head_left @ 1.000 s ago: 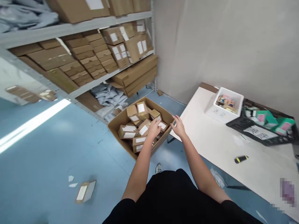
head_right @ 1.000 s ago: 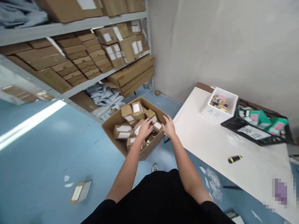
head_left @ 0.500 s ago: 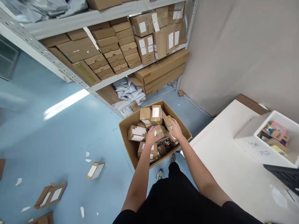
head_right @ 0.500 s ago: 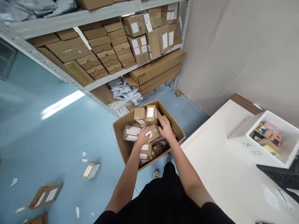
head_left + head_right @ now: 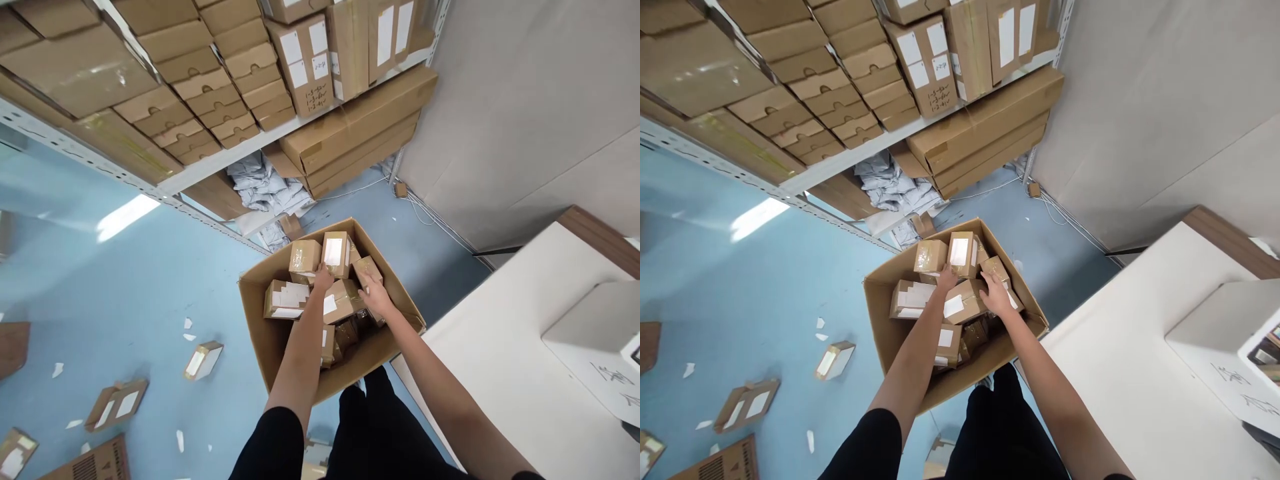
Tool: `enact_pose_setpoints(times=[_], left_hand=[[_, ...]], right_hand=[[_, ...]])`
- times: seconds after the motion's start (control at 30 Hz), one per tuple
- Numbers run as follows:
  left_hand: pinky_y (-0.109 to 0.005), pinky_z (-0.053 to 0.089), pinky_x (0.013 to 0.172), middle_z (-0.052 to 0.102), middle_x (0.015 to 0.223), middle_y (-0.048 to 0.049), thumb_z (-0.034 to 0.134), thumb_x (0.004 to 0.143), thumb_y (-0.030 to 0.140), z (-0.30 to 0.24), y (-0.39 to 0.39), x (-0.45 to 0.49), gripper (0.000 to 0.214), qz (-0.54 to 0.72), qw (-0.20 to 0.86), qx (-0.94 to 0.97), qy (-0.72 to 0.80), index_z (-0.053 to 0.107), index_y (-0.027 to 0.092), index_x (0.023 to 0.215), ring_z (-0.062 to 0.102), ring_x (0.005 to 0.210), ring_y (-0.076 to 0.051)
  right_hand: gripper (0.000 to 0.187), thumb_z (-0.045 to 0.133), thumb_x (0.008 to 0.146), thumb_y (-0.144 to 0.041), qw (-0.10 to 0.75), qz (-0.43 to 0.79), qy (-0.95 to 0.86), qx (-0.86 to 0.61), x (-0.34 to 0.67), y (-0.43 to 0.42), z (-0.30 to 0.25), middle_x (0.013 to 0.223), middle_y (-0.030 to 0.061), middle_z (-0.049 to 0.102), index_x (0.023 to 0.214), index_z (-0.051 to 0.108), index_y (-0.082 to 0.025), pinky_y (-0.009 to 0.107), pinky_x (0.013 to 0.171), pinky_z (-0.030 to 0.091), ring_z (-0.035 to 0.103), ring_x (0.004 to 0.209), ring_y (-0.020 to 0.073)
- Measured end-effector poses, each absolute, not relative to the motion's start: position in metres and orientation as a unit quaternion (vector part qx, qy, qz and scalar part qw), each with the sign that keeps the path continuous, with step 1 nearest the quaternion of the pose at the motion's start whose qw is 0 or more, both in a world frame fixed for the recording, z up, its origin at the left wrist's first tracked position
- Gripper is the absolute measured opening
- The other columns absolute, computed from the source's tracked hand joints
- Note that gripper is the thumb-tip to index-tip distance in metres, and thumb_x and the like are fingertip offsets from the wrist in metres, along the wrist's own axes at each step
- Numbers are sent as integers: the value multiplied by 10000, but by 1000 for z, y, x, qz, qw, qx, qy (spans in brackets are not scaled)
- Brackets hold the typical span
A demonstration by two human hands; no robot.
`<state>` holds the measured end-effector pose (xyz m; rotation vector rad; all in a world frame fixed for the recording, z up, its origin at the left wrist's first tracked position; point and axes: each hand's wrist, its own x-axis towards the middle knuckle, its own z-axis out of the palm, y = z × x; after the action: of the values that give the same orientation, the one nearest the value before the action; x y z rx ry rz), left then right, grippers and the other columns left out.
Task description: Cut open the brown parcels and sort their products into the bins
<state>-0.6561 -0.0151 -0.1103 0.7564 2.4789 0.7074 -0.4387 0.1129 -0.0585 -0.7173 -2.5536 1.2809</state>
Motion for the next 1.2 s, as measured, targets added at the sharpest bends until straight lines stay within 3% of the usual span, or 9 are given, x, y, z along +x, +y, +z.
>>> enact_pose_setpoints(times=[0.13, 0.27, 0.43, 0.7, 0.8, 0.97, 1.2], left_hand=[[-603, 315, 1227, 411, 1627, -310, 726, 770, 241, -135, -11, -642, 848, 243, 244, 214, 914, 433, 100, 1553, 415, 1520, -409], [-588, 358, 1229, 452, 1634, -222, 697, 757, 160, -143, -18, -627, 917, 306, 243, 225, 892, 364, 193, 1611, 452, 1503, -370], [-503, 457, 1210, 573, 1557, -137, 684, 781, 79, -127, -25, -619, 811, 343, 245, 211, 882, 500, 243, 1553, 522, 1465, -296], [-421, 475, 1182, 594, 1389, -110, 619, 860, 79, -42, -42, -589, 699, 418, 172, 226, 863, 543, 250, 1534, 630, 1314, -265], [-421, 509, 1123, 621, 1283, -94, 622, 860, 96, 3, -56, -576, 673, 414, 159, 264, 857, 571, 267, 1508, 660, 1226, -259], [-418, 524, 1097, 641, 1289, -80, 626, 872, 105, 57, -68, -542, 631, 463, 130, 343, 807, 601, 305, 1470, 659, 1207, -257], [-402, 540, 1089, 648, 1257, -63, 633, 868, 108, 92, -32, -442, 516, 522, 184, 442, 706, 685, 305, 1342, 660, 1198, -239]], right_hand=[[746, 629, 851, -218, 77, 464, -845, -254, -453, 126, -98, 1549, 116, 575, 1583, 486, -242, 528, 1226, 419, 506, 1472, 278], [831, 603, 821, -213, 69, 527, -803, -268, -489, 130, -133, 1552, 114, 581, 1629, 408, -224, 499, 1194, 452, 540, 1445, 238], [911, 569, 760, -166, 60, 561, -790, -239, -523, 117, -144, 1488, 113, 637, 1648, 372, -209, 480, 1129, 513, 614, 1347, 231], [676, 614, 853, -227, 103, 445, -849, -267, -494, 93, -67, 1411, 144, 659, 1523, 526, -209, 541, 1112, 506, 647, 1280, 303], [631, 642, 872, -235, 124, 416, -859, -271, -472, 81, -22, 1377, 137, 675, 1494, 538, -219, 525, 1087, 516, 664, 1232, 314], [580, 648, 906, -245, 191, 356, -864, -299, -418, 63, 38, 1331, 114, 677, 1476, 540, -265, 465, 1050, 532, 667, 1195, 305], [549, 649, 881, -259, 293, 267, -808, -436, -290, 56, 80, 1245, 100, 663, 1422, 557, -271, 489, 982, 574, 674, 1122, 307]])
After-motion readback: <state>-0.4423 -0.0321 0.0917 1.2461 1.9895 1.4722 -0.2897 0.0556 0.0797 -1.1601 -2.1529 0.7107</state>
